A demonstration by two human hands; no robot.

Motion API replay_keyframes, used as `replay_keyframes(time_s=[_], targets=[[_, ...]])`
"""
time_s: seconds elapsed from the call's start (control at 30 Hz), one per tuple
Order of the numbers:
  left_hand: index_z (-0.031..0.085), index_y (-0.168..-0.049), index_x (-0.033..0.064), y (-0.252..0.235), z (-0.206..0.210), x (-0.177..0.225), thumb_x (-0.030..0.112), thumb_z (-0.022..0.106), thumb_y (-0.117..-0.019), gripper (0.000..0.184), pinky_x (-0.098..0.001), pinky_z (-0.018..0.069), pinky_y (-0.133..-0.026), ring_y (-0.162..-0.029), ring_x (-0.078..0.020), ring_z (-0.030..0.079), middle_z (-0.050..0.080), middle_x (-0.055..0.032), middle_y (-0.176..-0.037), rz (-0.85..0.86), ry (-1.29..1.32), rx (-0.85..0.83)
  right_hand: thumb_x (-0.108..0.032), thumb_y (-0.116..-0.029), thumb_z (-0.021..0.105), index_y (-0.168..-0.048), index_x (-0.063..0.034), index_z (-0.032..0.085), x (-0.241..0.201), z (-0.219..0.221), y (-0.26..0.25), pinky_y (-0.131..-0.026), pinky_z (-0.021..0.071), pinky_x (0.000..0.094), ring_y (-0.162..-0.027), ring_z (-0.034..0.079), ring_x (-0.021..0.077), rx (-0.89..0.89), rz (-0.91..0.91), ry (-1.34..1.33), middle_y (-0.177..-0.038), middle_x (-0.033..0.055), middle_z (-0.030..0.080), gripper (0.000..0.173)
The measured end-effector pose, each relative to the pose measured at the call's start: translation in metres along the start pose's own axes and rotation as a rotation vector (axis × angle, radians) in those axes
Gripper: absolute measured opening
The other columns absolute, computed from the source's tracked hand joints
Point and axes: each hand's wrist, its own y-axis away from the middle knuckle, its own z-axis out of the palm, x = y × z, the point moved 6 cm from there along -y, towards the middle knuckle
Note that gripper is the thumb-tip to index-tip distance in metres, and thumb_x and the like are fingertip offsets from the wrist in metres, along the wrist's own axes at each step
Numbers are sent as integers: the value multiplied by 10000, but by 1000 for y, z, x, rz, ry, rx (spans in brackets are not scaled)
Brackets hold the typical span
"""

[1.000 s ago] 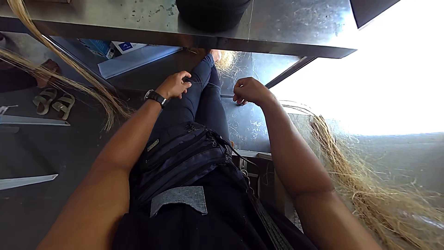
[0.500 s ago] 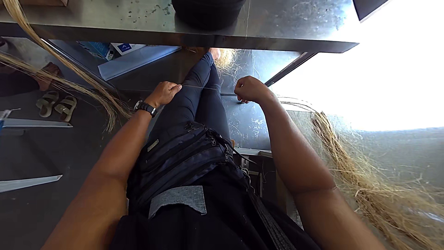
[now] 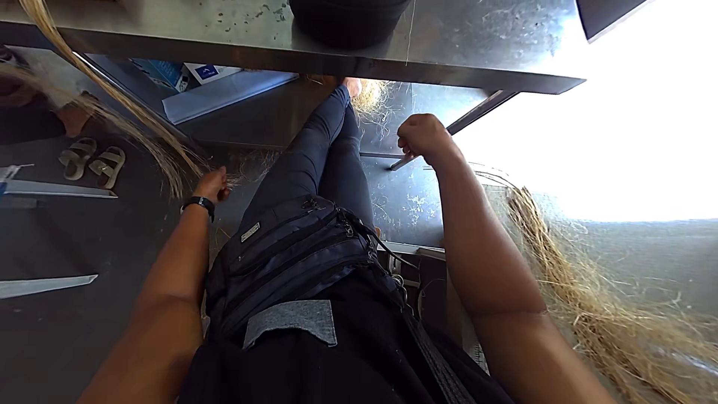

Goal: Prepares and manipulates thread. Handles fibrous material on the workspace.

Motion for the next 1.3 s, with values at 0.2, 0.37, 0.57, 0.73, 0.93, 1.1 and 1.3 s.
replay_keyframes(time_s=[0.2, 0.37, 0.57, 0.73, 0.93, 1.1, 1.3], targets=[[492, -883, 130, 1, -83, -116, 477, 442, -1070, 397, -312, 462, -477, -473, -129, 431, 396, 5, -626, -250, 18, 231, -162, -1048, 454, -1039, -101, 529, 1, -25, 3, -634, 579, 308, -657, 644, 121, 120, 60, -928, -822, 15, 659, 97], [564, -1054, 54, 19, -115, -165, 458, 413, -1080, 432, -314, 481, -518, -523, -145, 472, 449, -37, -710, -358, -54, 305, -152, -1086, 295, -1171, -75, 439, 16, -72, 5, -782, 612, 313, -886, 730, 159, 438, -129, -1304, -1060, 84, 706, 185], [555, -1144, 50, 32, -133, -159, 374, 419, -1066, 360, -356, 494, -588, -599, -160, 492, 471, -55, -798, -338, 25, 394, -134, -1104, 259, -1271, -24, 413, 54, -121, 11, -896, 614, 423, -1046, 715, 251, 748, -272, -1286, -1182, 156, 651, 252], [525, -1044, 123, 25, -144, -142, 356, 453, -1049, 244, -328, 479, -511, -525, -131, 455, 418, -3, -724, -313, 136, 433, -131, -1097, 265, -1311, -47, 379, 76, -147, 17, -1016, 541, 536, -1274, 615, 291, 806, -284, -1377, -1351, 169, 593, 256], [487, -970, 166, 31, -167, -134, 340, 459, -1049, 193, -304, 473, -483, -503, -116, 458, 425, 14, -702, -296, 257, 502, -200, -1123, 227, -1409, -70, 334, 103, -175, 32, -1051, 495, 612, -1385, 529, 300, 919, -310, -1350, -1477, 140, 525, 333], [501, -938, 146, 46, -218, -151, 220, 454, -1028, 125, -272, 471, -480, -492, -99, 466, 447, 18, -685, -322, 275, 619, -229, -1122, 226, -1426, -82, 340, 132, -201, 48, -1018, 501, 610, -1366, 536, 295, 1038, -325, -1338, -1455, 136, 529, 356], [452, -1481, 63, 48, -208, -133, 172, 430, -1065, 431, -539, 577, -770, -908, -375, 691, 604, -291, -1281, -347, -384, 345, -227, -1123, 234, -1438, -75, 334, 123, -197, 50, -1034, 499, 587, -1373, 528, 293, 1010, -305, -1329, -1477, 142, 503, 364]])
